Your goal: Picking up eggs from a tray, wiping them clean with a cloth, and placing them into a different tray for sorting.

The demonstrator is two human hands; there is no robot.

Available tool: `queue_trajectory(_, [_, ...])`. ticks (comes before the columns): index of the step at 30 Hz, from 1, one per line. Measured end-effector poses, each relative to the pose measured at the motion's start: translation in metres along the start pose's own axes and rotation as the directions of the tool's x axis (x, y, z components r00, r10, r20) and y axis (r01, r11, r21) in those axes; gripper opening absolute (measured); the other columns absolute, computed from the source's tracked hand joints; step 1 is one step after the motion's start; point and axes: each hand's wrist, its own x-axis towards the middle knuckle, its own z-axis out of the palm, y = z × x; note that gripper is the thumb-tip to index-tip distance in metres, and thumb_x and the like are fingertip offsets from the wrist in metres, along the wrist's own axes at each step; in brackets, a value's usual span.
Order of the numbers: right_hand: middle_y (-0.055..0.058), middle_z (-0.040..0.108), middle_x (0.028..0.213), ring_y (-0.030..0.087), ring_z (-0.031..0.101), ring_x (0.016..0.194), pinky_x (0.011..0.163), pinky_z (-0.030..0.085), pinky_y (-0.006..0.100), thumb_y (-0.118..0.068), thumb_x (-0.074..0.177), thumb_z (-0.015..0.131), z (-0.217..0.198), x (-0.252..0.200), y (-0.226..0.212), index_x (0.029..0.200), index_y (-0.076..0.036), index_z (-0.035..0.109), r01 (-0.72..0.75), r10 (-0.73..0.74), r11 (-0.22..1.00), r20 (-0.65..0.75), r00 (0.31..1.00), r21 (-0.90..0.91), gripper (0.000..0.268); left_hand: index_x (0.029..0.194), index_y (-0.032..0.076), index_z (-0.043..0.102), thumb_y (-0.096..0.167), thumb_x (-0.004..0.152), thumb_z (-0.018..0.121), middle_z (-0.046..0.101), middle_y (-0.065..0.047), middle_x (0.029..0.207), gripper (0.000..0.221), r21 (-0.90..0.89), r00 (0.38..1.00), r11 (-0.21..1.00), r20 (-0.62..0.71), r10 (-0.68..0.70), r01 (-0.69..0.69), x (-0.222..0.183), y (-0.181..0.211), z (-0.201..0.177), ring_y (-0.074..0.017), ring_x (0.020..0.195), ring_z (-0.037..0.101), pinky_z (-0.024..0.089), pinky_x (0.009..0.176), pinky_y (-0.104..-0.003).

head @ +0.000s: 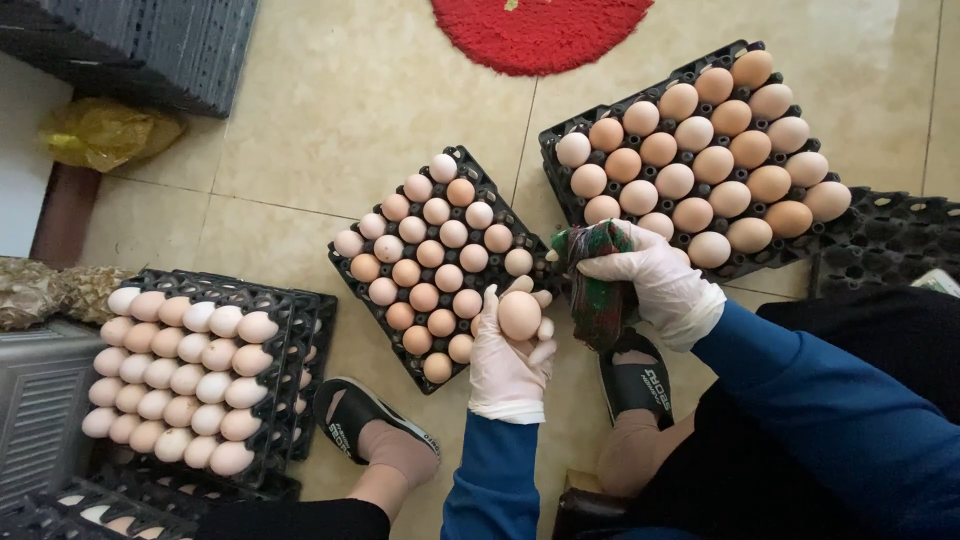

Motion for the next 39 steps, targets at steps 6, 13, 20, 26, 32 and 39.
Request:
queue_trajectory(6, [0.005, 0.076, 0.122, 0.02, 0.064, 0.119, 0.107, 0.048, 0.04, -0.006, 0.072, 0.086, 0.021, -0.032, -0.02, 0.108, -0.012, 0.081, 0.312, -0.182, 0.857, 0.326, 0.928, -0.41, 0.037, 0.11, 0.012, 0.072, 0.053, 0.096, 0.067, 0.071, -0.013, 0.076, 0.044, 0.188, 0.987, 0.97, -0.026, 0.16, -0.152, -0.026, -0.016, 0.039, -0.0233, 0.05, 0.062, 0.031, 0.028, -0.017])
queue_trajectory(13, [0.007, 0.064, 0.114, 0.026, 0.062, 0.106, 0.087, 0.049, 0.04, -0.01, 0.075, 0.084, 0.017, -0.011, -0.003, 0.111, -0.015, 0.076, 0.325, -0.186, 0.814, 0.314, 0.931, -0.482, 0.037, 0.073, 0.017, 0.053, 0.038, 0.106, 0.059, 0.044, -0.004, 0.049, 0.04, 0.443, 0.934, 0.834, 0.028, 0.355, -0.33, -0.028, -0.035, 0.032, -0.0148, 0.028, 0.044, 0.025, 0.025, -0.016])
queue_trajectory(20, [0.012, 0.064, 0.09, 0.023, 0.065, 0.087, 0.074, 0.058, 0.037, 0.001, 0.072, 0.081, 0.042, -0.039, -0.048, 0.101, -0.002, 0.076, -0.038, 0.038, 0.99, -0.006, 0.999, -0.134, 0.03, 0.121, 0.0, 0.066, 0.045, 0.103, 0.057, 0.064, -0.029, 0.068, 0.049, 0.147, 0.993, 0.982, 0.03, 0.112, -0.115, -0.026, -0.023, 0.035, -0.0292, 0.042, 0.06, 0.028, 0.023, -0.019])
queue_trajectory(26, [0.01, 0.072, 0.114, 0.025, 0.065, 0.112, 0.1, 0.049, 0.039, -0.011, 0.068, 0.091, 0.01, -0.023, -0.014, 0.107, -0.014, 0.08, 0.221, -0.114, 0.898, 0.284, 0.952, -0.381, 0.04, 0.105, 0.011, 0.066, 0.04, 0.098, 0.066, 0.064, -0.019, 0.07, 0.03, 0.138, 0.981, 0.986, -0.158, 0.116, -0.094, -0.039, -0.026, 0.053, -0.0214, 0.035, 0.049, 0.021, 0.022, -0.02])
queue_trajectory(32, [0.012, 0.073, 0.111, 0.024, 0.065, 0.108, 0.097, 0.051, 0.038, -0.008, 0.069, 0.088, 0.022, -0.033, -0.023, 0.108, -0.006, 0.079, 0.079, 0.011, 0.925, 0.234, 0.972, -0.373, 0.04, 0.091, 0.02, 0.056, 0.037, 0.093, 0.076, 0.068, -0.018, 0.072, 0.026, 0.142, 0.975, 0.99, -0.223, 0.013, 0.019, -0.028, -0.035, 0.032, -0.0243, 0.025, 0.045, 0.018, 0.018, -0.02])
queue_trajectory(39, [0.007, 0.071, 0.088, 0.021, 0.07, 0.086, 0.084, 0.06, 0.036, 0.0, 0.069, 0.087, 0.015, -0.026, -0.046, 0.1, -0.003, 0.076, 0.023, -0.023, 0.997, -0.004, 1.0, -0.079, 0.033, 0.081, -0.014, 0.057, 0.066, 0.103, 0.034, 0.035, -0.015, 0.038, 0.086, 0.191, 0.883, 0.981, 0.452, -0.127, 0.043, -0.038, 0.002, 0.042, -0.0127, 0.024, 0.028, 0.024, 0.027, -0.022])
